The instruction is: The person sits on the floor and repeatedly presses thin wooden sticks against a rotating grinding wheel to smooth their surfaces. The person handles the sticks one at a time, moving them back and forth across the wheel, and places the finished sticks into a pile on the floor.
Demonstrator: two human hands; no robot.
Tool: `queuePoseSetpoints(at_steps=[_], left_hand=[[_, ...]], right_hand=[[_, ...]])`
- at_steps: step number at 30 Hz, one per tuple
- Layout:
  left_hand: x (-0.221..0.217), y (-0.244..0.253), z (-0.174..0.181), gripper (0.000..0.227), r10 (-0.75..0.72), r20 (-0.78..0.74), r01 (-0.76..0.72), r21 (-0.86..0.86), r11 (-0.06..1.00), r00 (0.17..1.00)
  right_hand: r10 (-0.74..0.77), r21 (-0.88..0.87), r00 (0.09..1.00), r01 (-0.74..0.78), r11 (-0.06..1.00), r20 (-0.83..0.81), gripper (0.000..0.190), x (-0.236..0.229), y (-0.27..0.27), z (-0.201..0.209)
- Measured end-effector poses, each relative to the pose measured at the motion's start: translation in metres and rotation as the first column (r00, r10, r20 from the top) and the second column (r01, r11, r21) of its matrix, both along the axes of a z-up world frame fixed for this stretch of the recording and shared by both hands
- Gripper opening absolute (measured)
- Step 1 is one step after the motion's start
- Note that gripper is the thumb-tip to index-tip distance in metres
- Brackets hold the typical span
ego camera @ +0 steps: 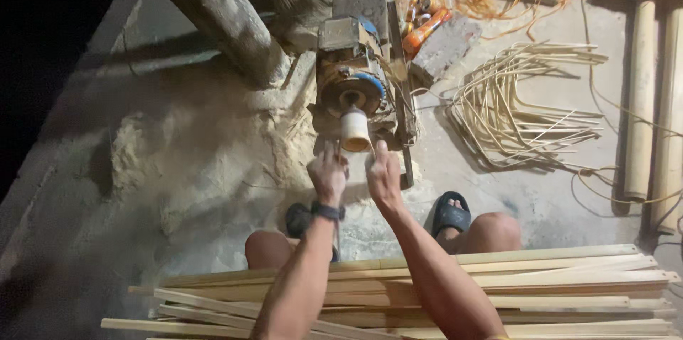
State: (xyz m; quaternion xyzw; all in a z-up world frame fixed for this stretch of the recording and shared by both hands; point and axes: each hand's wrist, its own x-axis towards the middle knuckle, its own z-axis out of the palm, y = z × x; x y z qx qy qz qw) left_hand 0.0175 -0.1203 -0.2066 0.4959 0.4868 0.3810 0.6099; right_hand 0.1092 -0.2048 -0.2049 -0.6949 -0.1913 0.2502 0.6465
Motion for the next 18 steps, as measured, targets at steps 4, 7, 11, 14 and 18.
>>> queuePoseSetpoints(at_steps=[4,7,11,14,18], left_hand=[[-0.003,-0.031,0.017,0.043,0.172,0.217,-0.115,-0.255,0.96,0.961],[-0.005,-0.037,0.034,0.031,0.223,0.272,-0.131,-0.318,0.939,0.936],[-0.02,-0.03,0.065,0.036,0.127,0.367,-0.036,-0.244,0.969,0.921],[-0.041,-0.007,0.093,0.038,0.191,0.504,-0.032,-0.307,0.951,0.842],[-0.065,0.022,0.125,0.049,0.214,0.709,-0.011,-0.28,0.96,0.672]], right_hand=[[0.109,-0.056,0.991,-0.105,0.993,0.079,0.069,-0.006,-0.025,0.029],[0.167,-0.051,0.985,-0.164,0.985,0.052,0.073,-0.007,-0.029,0.045],[0.237,-0.242,0.964,-0.202,0.949,0.124,0.069,0.021,-0.043,0.066],[0.116,-0.127,0.61,-0.025,0.992,0.784,0.038,0.084,-0.07,0.088],[-0.072,0.194,0.907,-0.011,0.981,0.415,0.054,0.111,-0.098,0.104]])
